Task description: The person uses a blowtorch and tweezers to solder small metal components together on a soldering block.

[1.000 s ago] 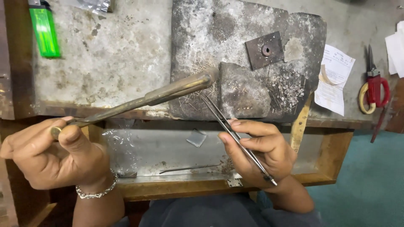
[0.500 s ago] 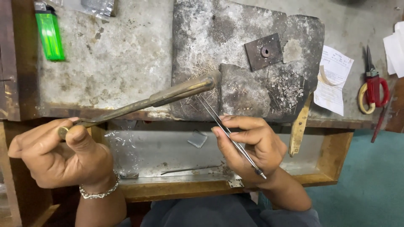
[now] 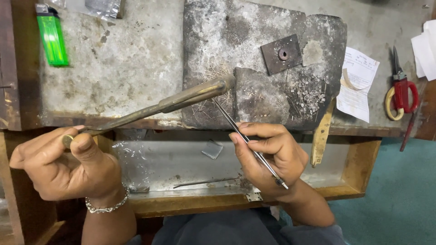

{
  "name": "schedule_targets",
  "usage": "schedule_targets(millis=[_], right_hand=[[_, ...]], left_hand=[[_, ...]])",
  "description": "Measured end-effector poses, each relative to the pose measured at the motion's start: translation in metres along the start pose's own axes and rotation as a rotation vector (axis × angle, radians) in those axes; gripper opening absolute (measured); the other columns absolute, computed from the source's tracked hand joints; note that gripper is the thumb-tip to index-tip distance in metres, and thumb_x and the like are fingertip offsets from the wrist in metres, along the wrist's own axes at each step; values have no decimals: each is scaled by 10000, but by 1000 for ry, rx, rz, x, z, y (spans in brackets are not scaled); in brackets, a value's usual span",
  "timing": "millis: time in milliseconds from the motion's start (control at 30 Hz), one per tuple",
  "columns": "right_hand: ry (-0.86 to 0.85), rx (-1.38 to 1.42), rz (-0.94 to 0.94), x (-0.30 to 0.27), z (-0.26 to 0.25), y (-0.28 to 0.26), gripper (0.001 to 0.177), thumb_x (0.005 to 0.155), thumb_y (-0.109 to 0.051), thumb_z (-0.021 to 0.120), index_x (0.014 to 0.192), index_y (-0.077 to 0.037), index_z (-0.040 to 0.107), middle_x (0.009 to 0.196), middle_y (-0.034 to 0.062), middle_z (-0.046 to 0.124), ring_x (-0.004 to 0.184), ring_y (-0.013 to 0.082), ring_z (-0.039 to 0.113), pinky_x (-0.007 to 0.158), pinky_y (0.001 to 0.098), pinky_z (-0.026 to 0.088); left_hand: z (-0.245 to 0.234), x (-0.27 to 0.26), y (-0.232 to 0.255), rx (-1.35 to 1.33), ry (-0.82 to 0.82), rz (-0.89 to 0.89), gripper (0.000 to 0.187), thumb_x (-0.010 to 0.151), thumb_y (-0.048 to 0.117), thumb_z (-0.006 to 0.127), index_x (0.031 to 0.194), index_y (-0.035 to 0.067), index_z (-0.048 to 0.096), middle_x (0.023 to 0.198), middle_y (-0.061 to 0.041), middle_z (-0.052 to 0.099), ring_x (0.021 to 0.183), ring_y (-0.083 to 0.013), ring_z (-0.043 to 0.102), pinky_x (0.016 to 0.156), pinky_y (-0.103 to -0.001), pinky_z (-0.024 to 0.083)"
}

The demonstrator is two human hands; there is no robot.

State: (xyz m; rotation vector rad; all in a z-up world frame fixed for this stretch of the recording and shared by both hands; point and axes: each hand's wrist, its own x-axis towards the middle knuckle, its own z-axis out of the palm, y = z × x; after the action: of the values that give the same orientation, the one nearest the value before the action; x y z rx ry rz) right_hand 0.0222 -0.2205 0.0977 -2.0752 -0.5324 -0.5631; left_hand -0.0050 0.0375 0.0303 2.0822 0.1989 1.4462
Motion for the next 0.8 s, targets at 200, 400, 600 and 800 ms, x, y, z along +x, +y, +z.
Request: schedule_targets(millis=[200, 400, 600, 800], right_hand=[[36, 101, 59, -5, -5, 6, 342, 812, 60, 840, 841, -36, 513, 946, 212, 722, 868, 277, 795, 807, 322, 699], [32, 249, 139, -12, -14, 10, 362, 839, 71, 801, 903, -86, 481, 990, 198, 702, 934, 299, 788, 878, 354, 704], [83, 327, 188, -16, -24, 18, 357, 840, 70, 794, 936, -101, 496, 998, 202, 684, 943, 299, 777, 916, 371, 711], [115, 410, 221, -23, -37, 28, 355, 854, 97, 777, 989, -132, 541, 1045, 173, 674, 996, 291, 773, 957, 412, 729]], left_hand=[[1, -1, 0, -2, 3, -7, 418, 1087, 271, 679, 903, -84, 561, 766, -216, 630, 889, -307, 511, 785, -390, 428], [3, -1, 1, -8, 14, -6, 403, 1091, 261, 684, 921, -89, 578, 770, -208, 626, 877, -291, 511, 781, -383, 438], [6, -3, -6, 4, 42, 48, 421, 1074, 277, 691, 892, -83, 570, 746, -194, 634, 782, -273, 530, 833, -358, 392], [10, -2, 0, -36, 77, 5, 455, 1100, 290, 679, 903, -88, 519, 777, -235, 597, 762, -323, 551, 716, -414, 458]])
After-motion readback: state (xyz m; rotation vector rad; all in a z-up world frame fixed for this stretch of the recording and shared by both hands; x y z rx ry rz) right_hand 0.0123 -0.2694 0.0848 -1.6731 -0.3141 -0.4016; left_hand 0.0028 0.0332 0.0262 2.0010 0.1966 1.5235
